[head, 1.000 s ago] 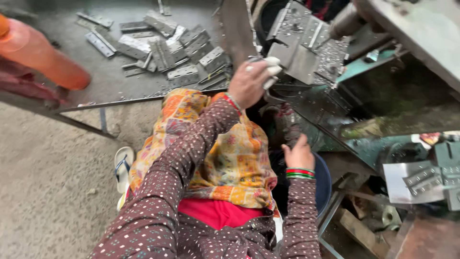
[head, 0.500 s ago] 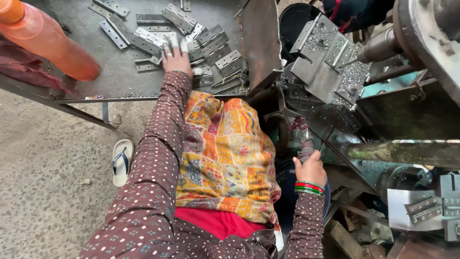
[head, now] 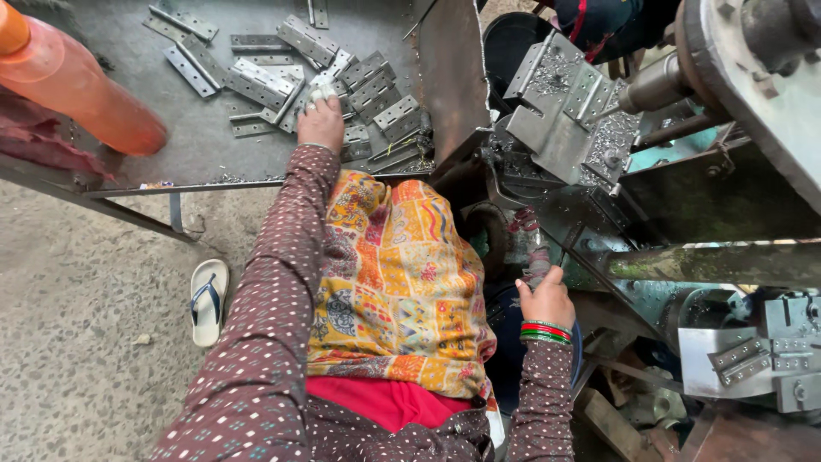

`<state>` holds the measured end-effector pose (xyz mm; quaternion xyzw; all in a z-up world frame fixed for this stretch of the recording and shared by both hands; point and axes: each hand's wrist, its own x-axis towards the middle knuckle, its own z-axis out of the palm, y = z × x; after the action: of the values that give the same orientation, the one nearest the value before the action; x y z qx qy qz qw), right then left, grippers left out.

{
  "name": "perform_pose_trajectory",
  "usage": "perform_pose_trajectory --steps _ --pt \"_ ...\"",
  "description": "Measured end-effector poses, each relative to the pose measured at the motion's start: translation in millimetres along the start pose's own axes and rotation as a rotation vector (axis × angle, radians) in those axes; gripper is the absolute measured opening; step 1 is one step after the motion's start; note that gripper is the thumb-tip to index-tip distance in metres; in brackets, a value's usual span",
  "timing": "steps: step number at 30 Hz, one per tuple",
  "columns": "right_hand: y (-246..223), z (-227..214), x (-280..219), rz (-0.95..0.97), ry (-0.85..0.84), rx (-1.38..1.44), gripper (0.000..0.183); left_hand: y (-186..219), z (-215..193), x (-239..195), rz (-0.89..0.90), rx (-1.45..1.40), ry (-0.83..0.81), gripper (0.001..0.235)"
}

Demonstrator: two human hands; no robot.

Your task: The person places metal hinge components into a drill press jig and lowers the drill to create holes, then moves the finished pieces into a storage bin.

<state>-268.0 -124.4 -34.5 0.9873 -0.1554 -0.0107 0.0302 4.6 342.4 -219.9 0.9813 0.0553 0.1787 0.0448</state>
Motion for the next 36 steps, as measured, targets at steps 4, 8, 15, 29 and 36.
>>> perform_pose_trajectory --steps 4,8,15,29,36 --pt "-3 1 0 0.023 0.026 0.026 0.07 -19 -21 0 -0.111 -0.22 -0.005 0.025" --pt "-7 -1 -3 0.035 0.023 0.024 0.065 20 -109 0 -0.132 -0.43 -0.033 0.048" --pt "-10 -10 -5 0.015 0.012 0.066 0.065 186 -285 8 0.359 -0.731 0.258 0.035" --pt "-9 -3 -7 0.012 0.091 0.172 0.066 333 -220 -18 0.569 -0.304 0.058 0.034" --pt "-10 -3 -8 0.013 0.101 0.141 0.063 344 -218 -31 0.64 -0.314 0.002 0.03"
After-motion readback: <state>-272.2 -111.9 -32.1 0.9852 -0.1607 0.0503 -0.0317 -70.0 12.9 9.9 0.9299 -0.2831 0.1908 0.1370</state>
